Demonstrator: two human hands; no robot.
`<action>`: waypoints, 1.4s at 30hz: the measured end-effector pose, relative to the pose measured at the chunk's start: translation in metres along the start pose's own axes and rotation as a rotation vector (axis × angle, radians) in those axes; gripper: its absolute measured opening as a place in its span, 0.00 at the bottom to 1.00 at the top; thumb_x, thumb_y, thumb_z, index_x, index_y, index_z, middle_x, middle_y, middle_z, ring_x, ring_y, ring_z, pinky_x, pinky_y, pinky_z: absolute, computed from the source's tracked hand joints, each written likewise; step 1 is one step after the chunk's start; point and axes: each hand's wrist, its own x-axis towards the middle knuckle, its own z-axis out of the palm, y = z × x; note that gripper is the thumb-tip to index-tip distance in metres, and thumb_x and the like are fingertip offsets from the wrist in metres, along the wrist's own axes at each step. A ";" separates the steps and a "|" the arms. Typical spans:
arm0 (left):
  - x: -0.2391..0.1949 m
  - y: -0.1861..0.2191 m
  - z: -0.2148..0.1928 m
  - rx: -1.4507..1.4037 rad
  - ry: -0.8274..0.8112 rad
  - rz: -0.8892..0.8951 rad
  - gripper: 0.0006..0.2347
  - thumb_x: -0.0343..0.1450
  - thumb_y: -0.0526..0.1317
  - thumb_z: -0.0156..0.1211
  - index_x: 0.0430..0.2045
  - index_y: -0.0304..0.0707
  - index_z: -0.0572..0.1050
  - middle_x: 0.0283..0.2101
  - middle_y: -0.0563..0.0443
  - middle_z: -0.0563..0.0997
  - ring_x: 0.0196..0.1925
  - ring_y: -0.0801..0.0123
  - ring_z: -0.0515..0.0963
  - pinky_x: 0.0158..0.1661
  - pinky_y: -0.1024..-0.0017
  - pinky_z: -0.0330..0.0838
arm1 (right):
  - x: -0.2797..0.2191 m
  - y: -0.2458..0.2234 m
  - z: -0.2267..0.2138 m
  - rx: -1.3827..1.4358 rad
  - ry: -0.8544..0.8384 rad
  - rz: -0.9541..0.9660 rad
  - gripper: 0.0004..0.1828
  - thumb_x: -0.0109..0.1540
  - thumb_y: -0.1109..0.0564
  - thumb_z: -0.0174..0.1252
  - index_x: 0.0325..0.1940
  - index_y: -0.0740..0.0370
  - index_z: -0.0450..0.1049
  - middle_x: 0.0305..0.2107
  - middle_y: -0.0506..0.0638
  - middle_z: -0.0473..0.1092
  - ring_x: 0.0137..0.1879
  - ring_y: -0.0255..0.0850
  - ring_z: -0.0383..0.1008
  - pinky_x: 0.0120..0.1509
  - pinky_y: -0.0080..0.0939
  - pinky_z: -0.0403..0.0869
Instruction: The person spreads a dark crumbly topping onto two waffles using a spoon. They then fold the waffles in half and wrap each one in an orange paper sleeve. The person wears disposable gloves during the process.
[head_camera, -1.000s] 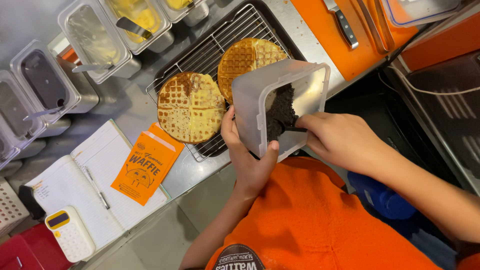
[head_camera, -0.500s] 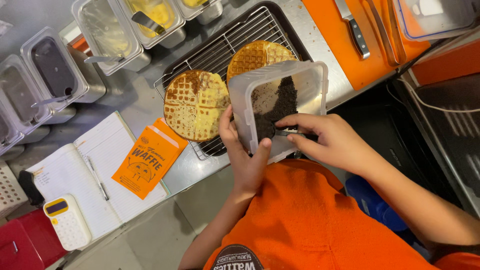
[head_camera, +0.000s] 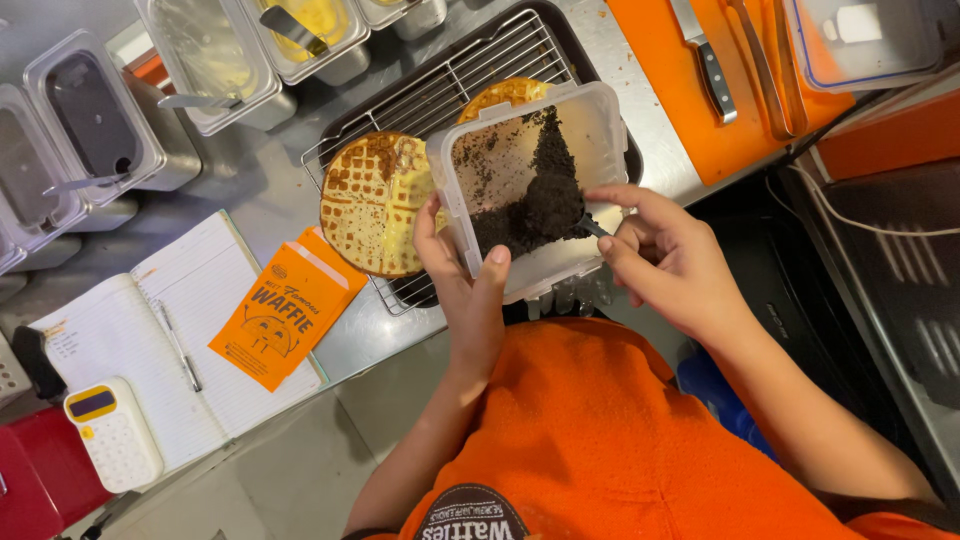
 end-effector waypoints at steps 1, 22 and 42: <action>0.000 0.000 0.000 -0.012 0.001 0.006 0.37 0.72 0.44 0.61 0.73 0.33 0.45 0.69 0.35 0.62 0.70 0.58 0.65 0.69 0.62 0.59 | 0.000 0.000 0.000 -0.007 0.004 -0.031 0.25 0.64 0.63 0.55 0.67 0.60 0.67 0.17 0.39 0.63 0.21 0.25 0.60 0.24 0.27 0.61; 0.014 0.019 -0.050 -0.350 0.362 -0.040 0.30 0.72 0.41 0.55 0.70 0.36 0.52 0.64 0.44 0.66 0.66 0.62 0.68 0.64 0.62 0.66 | 0.061 0.011 -0.029 0.061 0.106 -0.195 0.23 0.70 0.67 0.53 0.71 0.66 0.68 0.23 0.41 0.64 0.27 0.27 0.63 0.30 0.28 0.60; 0.018 0.008 -0.055 -0.221 0.363 0.026 0.32 0.72 0.42 0.57 0.72 0.32 0.53 0.71 0.44 0.59 0.72 0.62 0.60 0.72 0.65 0.51 | 0.081 0.076 -0.039 -0.492 0.312 -0.411 0.21 0.68 0.66 0.59 0.66 0.65 0.69 0.23 0.44 0.64 0.29 0.28 0.61 0.36 0.31 0.62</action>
